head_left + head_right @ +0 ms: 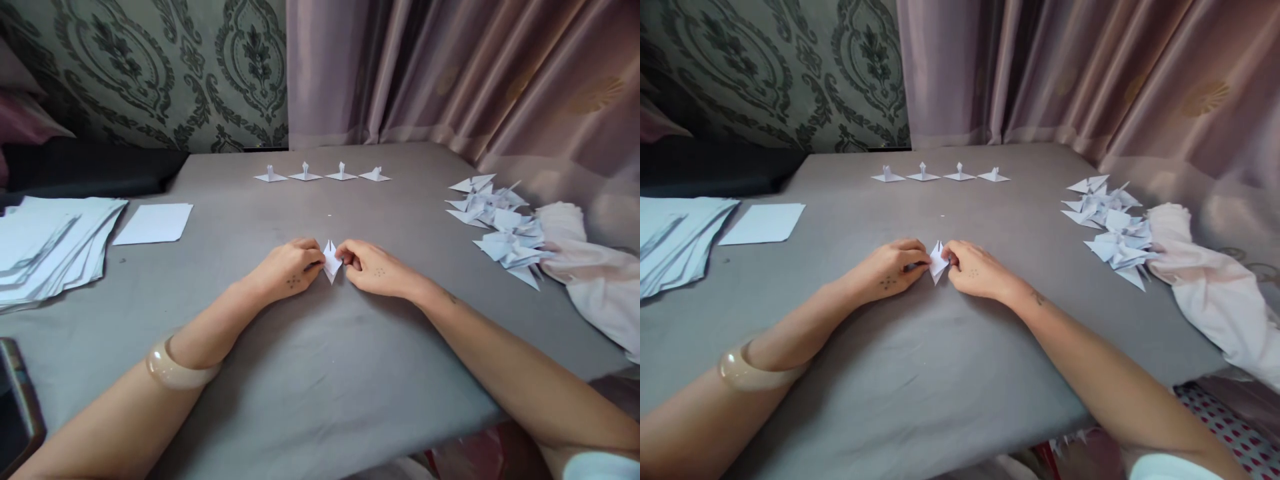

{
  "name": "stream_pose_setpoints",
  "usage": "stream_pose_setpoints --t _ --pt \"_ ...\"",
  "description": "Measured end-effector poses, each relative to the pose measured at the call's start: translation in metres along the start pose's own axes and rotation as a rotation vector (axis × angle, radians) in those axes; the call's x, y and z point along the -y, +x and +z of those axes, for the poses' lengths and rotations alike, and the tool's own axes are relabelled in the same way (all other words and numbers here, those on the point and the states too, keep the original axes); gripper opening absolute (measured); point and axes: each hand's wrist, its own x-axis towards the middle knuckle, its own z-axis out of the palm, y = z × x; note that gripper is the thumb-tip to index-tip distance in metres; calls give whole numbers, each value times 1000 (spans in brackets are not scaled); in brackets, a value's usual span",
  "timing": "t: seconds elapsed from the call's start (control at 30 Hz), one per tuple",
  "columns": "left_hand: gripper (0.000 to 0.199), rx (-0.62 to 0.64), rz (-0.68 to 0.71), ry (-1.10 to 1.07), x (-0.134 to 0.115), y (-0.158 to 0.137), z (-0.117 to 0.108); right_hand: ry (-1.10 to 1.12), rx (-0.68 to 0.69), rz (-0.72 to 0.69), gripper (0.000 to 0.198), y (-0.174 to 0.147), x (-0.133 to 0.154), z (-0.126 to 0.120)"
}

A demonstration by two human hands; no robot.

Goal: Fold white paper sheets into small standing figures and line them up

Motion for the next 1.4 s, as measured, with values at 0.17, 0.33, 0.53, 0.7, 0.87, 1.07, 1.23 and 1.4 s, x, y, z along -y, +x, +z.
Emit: stream_pose_setpoints --t 0.17,0.33,0.53,0.7,0.87,1.07,1.23,1.4 --pt "25 5 -30 -19 1 0 0 -28 -100 26 21 -3 0 10" --pt "20 24 -47 -85 3 2 -3 -41 -137 22 16 -9 3 13" --pt "19 8 -76 -107 5 2 0 -19 -144 22 12 -10 3 14" --pt "19 -54 -90 -84 6 2 8 -48 -188 27 10 -12 3 20" --pt "18 -73 -184 -124 0 4 9 -89 -186 22 15 -10 2 23" --pt "15 -96 -322 -233 -3 8 12 -45 -138 86 19 -4 0 18" --pt "17 -102 -362 -253 -3 10 11 -17 -140 106 18 1 0 13" --pt "17 -94 -398 -244 -6 11 10 -33 -141 143 18 5 2 13"
